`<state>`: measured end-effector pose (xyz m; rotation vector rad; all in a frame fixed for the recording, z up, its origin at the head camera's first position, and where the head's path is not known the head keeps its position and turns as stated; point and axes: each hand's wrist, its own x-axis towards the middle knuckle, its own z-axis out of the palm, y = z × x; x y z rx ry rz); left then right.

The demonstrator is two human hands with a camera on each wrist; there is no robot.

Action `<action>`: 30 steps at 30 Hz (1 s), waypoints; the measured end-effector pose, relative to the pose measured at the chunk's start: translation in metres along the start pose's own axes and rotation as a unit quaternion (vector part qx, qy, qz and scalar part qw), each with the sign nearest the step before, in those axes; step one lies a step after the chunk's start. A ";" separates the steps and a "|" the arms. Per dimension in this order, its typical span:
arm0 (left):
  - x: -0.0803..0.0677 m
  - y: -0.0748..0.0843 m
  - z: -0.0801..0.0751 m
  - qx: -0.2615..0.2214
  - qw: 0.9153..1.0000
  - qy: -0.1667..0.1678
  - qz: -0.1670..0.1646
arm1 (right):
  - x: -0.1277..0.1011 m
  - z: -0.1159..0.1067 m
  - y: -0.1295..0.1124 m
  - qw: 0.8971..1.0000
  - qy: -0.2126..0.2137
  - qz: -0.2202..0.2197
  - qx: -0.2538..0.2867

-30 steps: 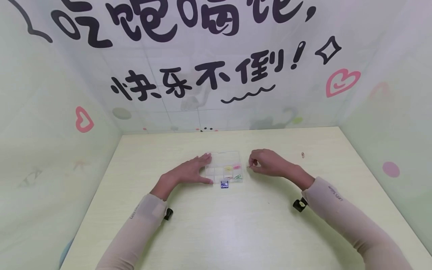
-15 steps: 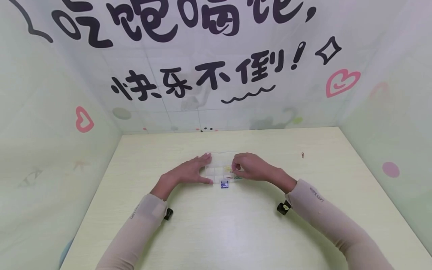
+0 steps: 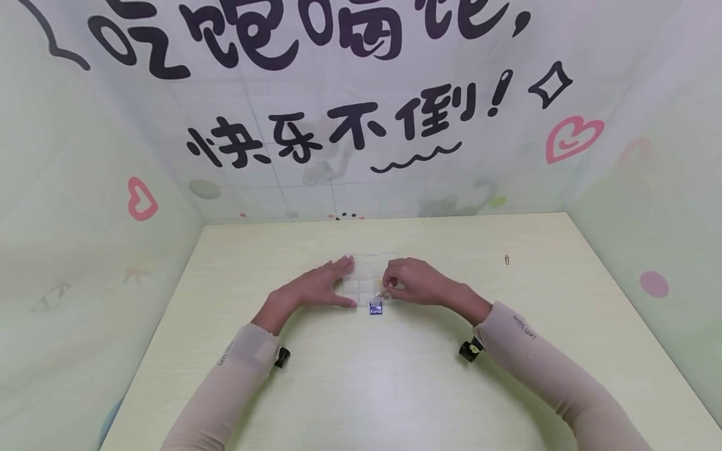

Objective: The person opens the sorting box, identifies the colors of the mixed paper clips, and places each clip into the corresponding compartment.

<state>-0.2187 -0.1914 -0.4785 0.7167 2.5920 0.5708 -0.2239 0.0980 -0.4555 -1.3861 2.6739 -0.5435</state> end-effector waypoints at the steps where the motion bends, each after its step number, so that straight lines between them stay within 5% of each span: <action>1: 0.000 0.000 0.000 0.000 1.000 0.000 -0.001 | -0.002 -0.001 0.001 1.000 0.001 0.001 0.000; 30: -0.001 0.000 0.000 0.000 1.000 -0.004 -0.004 | -0.063 -0.042 0.067 0.999 0.012 0.031 0.002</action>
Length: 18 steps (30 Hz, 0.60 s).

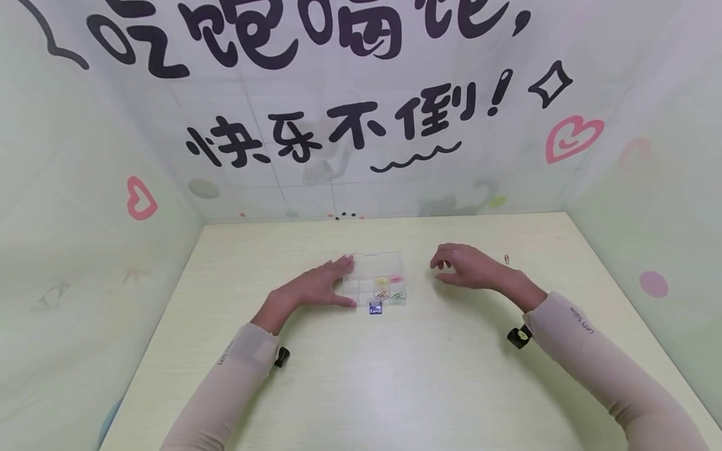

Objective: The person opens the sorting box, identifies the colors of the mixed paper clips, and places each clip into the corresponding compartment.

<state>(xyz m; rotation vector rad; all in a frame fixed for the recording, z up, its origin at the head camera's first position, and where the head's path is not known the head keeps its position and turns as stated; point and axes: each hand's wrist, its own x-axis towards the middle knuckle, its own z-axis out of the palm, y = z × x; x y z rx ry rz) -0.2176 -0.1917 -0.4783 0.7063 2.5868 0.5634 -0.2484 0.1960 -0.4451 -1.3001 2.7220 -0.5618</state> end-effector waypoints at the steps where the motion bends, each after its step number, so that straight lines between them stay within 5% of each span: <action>1: 0.000 0.000 0.000 -0.001 1.000 0.000 0.000 | -0.003 -0.002 0.003 1.000 0.001 0.003 -0.001; 18: 0.000 0.000 0.000 -0.002 1.000 -0.002 -0.006 | -0.041 -0.033 0.051 0.999 -0.002 0.054 -0.006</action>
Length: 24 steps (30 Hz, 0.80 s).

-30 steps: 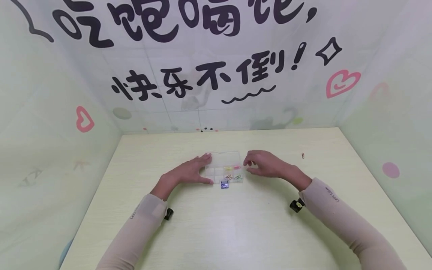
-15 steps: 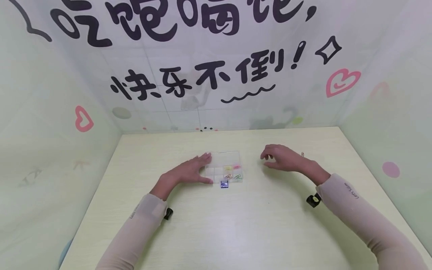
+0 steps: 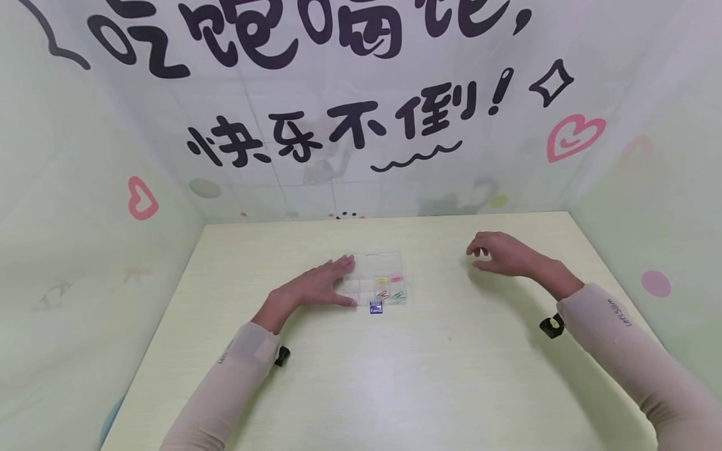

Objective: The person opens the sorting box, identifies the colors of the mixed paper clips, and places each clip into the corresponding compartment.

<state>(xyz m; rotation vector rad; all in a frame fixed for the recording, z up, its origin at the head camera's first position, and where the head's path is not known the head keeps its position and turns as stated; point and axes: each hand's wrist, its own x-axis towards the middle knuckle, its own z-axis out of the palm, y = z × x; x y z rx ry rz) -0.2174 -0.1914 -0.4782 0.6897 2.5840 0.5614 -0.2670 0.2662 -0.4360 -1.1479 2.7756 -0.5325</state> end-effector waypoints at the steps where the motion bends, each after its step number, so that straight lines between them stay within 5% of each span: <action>1: 0.000 0.000 0.000 0.000 1.000 0.000 0.001 | -0.002 -0.002 0.003 1.000 0.001 0.002 -0.001; 24: -0.001 0.001 -0.001 -0.007 1.000 0.000 -0.002 | -0.039 -0.011 0.060 0.997 -0.018 0.075 0.003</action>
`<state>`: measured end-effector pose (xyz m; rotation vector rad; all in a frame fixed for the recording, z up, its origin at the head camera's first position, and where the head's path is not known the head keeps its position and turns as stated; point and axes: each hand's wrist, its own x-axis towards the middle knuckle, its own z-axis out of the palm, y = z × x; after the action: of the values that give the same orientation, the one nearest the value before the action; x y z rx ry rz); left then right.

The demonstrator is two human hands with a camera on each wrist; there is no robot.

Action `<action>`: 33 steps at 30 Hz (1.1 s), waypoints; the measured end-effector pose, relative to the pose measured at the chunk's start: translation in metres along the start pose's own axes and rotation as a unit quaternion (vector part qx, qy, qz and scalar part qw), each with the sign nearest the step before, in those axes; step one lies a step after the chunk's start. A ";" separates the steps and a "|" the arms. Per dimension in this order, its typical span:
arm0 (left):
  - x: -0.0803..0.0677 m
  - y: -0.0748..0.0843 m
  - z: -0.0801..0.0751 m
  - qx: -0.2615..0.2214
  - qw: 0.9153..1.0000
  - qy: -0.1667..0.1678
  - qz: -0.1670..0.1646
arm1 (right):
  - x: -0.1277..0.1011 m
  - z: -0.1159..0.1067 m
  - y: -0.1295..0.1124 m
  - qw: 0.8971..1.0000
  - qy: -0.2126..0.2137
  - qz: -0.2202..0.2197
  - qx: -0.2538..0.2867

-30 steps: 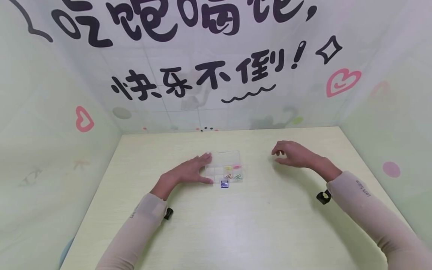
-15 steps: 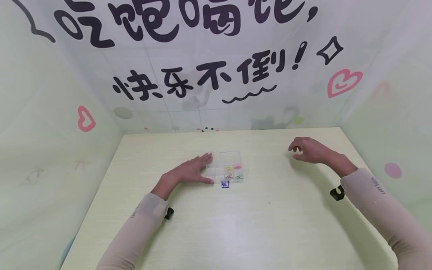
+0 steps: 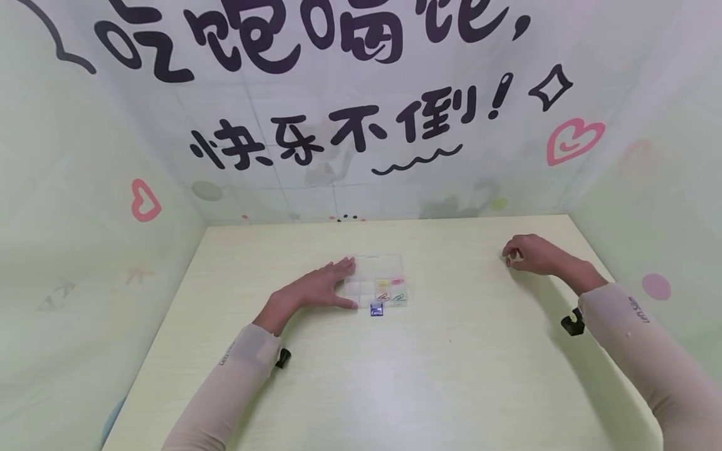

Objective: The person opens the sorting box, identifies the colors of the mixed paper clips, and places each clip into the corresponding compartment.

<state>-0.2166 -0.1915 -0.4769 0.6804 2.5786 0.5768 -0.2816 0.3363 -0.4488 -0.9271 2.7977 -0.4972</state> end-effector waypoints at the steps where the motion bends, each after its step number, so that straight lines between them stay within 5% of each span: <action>1: 0.000 0.000 0.000 0.000 1.000 0.000 0.000 | -0.001 0.001 0.002 1.000 0.002 -0.001 0.000; 12: -0.002 0.002 0.000 0.005 1.000 0.000 -0.001 | 0.000 0.008 0.013 1.000 0.014 -0.016 -0.007; 33: -0.001 -0.001 0.001 0.004 1.000 0.001 0.001 | 0.003 0.010 0.018 0.999 -0.009 0.032 0.025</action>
<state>-0.2160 -0.1925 -0.4785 0.6858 2.5831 0.5693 -0.2920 0.3455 -0.4647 -0.8260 2.7748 -0.5442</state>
